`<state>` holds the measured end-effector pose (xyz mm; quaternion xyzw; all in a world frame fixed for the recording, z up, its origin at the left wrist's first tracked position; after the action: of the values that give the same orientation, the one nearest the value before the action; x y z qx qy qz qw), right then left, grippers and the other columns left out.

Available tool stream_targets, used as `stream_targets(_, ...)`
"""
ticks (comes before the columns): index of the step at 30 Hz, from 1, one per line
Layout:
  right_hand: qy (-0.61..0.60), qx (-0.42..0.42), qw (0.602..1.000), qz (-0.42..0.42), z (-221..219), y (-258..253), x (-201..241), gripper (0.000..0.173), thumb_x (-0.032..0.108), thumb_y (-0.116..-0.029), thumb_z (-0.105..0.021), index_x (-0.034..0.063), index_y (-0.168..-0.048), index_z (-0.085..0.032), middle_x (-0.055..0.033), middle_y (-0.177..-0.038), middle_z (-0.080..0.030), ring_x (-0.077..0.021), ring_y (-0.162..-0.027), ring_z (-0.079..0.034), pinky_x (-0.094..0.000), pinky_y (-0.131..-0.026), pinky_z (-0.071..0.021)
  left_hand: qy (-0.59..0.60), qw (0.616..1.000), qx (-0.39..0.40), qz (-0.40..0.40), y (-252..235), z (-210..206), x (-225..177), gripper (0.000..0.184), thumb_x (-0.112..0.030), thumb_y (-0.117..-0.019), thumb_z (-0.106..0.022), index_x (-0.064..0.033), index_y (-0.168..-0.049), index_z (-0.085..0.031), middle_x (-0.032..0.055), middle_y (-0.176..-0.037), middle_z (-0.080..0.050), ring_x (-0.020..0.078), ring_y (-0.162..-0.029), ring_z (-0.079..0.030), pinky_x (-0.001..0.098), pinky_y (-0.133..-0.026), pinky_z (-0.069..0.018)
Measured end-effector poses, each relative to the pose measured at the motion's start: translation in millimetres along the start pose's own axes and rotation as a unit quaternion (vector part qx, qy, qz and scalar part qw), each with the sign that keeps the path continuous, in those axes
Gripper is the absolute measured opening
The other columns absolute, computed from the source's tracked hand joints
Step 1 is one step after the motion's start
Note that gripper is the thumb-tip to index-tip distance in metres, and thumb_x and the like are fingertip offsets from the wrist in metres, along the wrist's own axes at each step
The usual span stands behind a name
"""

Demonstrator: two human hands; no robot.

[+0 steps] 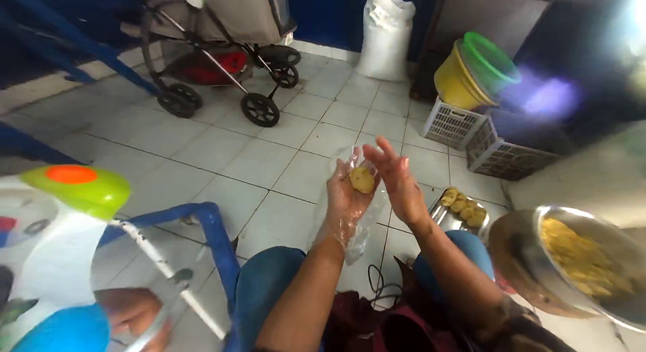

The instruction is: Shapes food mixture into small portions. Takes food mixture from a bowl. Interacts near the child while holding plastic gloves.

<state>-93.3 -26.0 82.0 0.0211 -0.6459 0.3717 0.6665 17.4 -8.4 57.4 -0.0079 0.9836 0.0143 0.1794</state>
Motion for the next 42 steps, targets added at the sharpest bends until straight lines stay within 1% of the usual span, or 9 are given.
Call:
stream_targets(7, -0.001, 0.033, 0.999, -0.024, 6.8, 0.3, -3.2, 0.089, 0.068, -0.1024, -0.011, 0.0002, -0.159, -0.023, -0.0114, -0.153, -0.051, -0.0150, -0.138, -0.051, -0.0379, -0.114, -0.0424, -0.039, 0.995, -0.080, 0.046, 3.8, -2.8, 3.7, 0.073, -0.062, -0.1032, -0.005, -0.0153, -0.120, -0.059, 0.0054, -0.097, -0.069, 0.0197, -0.088, -0.069, 0.0389, -0.077, -0.0589)
stream_targets(11, 0.190, 0.049, 0.978, 0.071, 3.3, 2.0, -7.9, 0.052, 0.033, -0.1054, -0.044, -0.0026, -0.142, -0.056, -0.0187, -0.150, -0.052, -0.0249, -0.140, -0.049, -0.0434, -0.115, -0.0418, -0.029, 0.996, -0.087, 0.017, 10.9, -13.4, 4.7, 0.080, -0.070, -0.0989, -0.003, -0.0182, -0.128, -0.057, 0.0035, -0.102, -0.070, 0.0163, -0.091, -0.069, 0.0359, -0.075, -0.0588)
stream_targets(14, 0.237, -0.019, 0.963, 0.130, -13.4, 3.4, -19.0, 0.030, 0.013, -0.1016, -0.052, -0.0037, -0.116, -0.072, -0.0209, -0.126, -0.067, -0.0292, -0.123, -0.062, -0.0426, -0.106, -0.0497, -0.006, 0.992, -0.123, -0.023, 11.5, -15.1, 8.2, 0.080, -0.071, -0.0994, -0.006, -0.0158, -0.138, -0.051, 0.0062, -0.115, -0.068, 0.0171, -0.104, -0.067, 0.0350, -0.083, -0.0573)
stream_targets(22, 0.170, -0.129, 0.973, 0.084, -23.7, 6.2, -21.4, 0.025, 0.002, -0.0999, -0.051, -0.0055, -0.112, -0.070, -0.0172, -0.118, -0.070, -0.0202, -0.115, -0.066, -0.0350, -0.100, -0.0534, -0.055, 0.995, -0.076, -0.036, 13.3, -12.2, 12.6, 0.085, -0.080, -0.0925, -0.004, -0.0312, -0.161, -0.020, 0.0051, -0.148, -0.052, 0.0185, -0.128, -0.056, 0.0347, -0.098, -0.0505)
stream_targets(26, 0.051, -0.178, 0.978, -0.093, -24.0, 5.7, -11.4, 0.036, 0.018, -0.1086, -0.039, -0.0014, -0.123, -0.065, -0.0107, -0.121, -0.067, -0.0119, -0.113, -0.063, -0.0328, -0.097, -0.0524, -0.133, 0.989, 0.005, -0.069, 9.5, 1.3, 19.8, 0.081, -0.077, -0.0941, -0.001, -0.0339, -0.161, -0.016, -0.0018, -0.149, -0.050, 0.0088, -0.128, -0.054, 0.0284, -0.101, -0.0488)
stream_targets(31, 0.058, -0.003, 0.985, -0.160, -20.6, 8.8, -3.0, 0.067, 0.047, -0.1079, -0.019, 0.0042, -0.156, -0.039, -0.0151, -0.161, -0.038, -0.0218, -0.151, -0.031, -0.0437, -0.125, -0.0249, -0.022, 0.994, -0.084, -0.067, 2.3, 4.9, 19.2, 0.072, -0.062, -0.1038, -0.005, -0.0204, -0.146, -0.046, 0.0045, -0.120, -0.066, 0.0146, -0.105, -0.065, 0.0319, -0.085, -0.0554)
stream_targets(34, 0.054, -0.008, 0.995, -0.088, 3.9, -0.1, 5.8, 0.066, 0.047, -0.1091, -0.019, 0.0021, -0.155, -0.038, -0.0124, -0.155, -0.047, -0.0152, -0.141, -0.046, -0.0372, -0.116, -0.0387, 0.065, 0.997, -0.033, 0.017, 2.1, -0.1, 12.0, 0.083, -0.075, -0.0956, -0.006, -0.0231, -0.138, -0.054, 0.0053, -0.106, -0.070, 0.0187, -0.091, -0.069, 0.0355, -0.076, -0.0595)
stream_targets(37, 0.228, 0.059, 0.971, 0.039, 2.9, 2.9, -8.0, 0.057, 0.040, -0.1014, -0.052, -0.0001, -0.141, -0.057, -0.0189, -0.148, -0.052, -0.0264, -0.137, -0.050, -0.0453, -0.111, -0.0442, 0.016, 0.998, -0.060, -0.003, 10.2, -2.2, 14.9, 0.075, -0.069, -0.1001, -0.012, -0.0182, -0.121, -0.063, 0.0015, -0.098, -0.072, 0.0121, -0.088, -0.070, 0.0308, -0.074, -0.0589)
stream_targets(42, 0.282, 0.069, 0.945, 0.152, -9.2, 6.4, -20.4, 0.033, 0.021, -0.1027, -0.053, 0.0010, -0.120, -0.073, -0.0191, -0.130, -0.066, -0.0304, -0.129, -0.059, -0.0465, -0.111, -0.0459, -0.003, 0.994, -0.108, -0.012, 14.5, -3.6, 13.4, 0.076, -0.070, -0.0999, -0.013, -0.0170, -0.144, -0.046, 0.0091, -0.123, -0.066, 0.0214, -0.111, -0.065, 0.0380, -0.088, -0.0559)
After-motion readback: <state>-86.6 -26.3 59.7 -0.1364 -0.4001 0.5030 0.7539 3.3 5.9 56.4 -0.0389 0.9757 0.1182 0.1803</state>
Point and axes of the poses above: each hand's wrist, its own y-axis away from the middle knuckle, its own z-axis out of the back of the hand, x = y × z, the point moved 2 cm from there along -y, towards the middle knuckle
